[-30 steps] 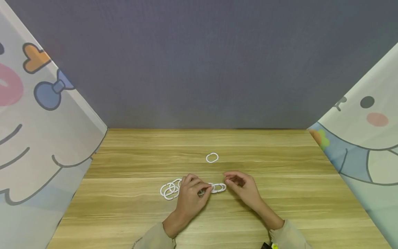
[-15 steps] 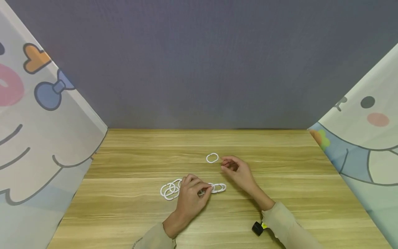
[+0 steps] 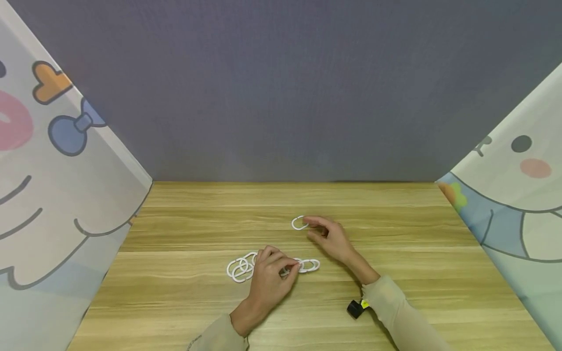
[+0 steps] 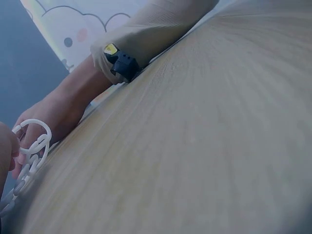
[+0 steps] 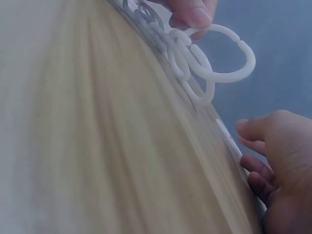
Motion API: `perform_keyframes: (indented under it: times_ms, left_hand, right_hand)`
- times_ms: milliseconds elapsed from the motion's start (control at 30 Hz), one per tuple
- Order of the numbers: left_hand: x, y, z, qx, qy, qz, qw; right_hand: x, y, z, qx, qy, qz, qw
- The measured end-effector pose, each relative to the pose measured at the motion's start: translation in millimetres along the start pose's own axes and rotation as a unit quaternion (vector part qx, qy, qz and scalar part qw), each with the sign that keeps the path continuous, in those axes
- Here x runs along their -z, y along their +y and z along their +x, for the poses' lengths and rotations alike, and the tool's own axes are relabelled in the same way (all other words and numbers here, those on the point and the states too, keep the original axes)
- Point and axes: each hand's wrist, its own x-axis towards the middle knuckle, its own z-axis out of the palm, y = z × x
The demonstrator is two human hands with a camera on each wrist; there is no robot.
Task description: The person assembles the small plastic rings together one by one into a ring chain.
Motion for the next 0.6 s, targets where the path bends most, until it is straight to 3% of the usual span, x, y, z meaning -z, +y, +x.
perform_keyframes:
  times_ms: [233,600]
  left_hand:
    - [-0.1,0.0,-0.2,-0.001,0.002,0.001,1.0]
    - [1.3,1.3,0.5,-0.002,0.004,0.004,1.0]
  right_hand:
    - [1.4,3.2,-4.6,0.035,-0.009,-0.022,0.9991]
    - [5.7,1.0,-9.9,0.028,0.019,-0.057,0.9978]
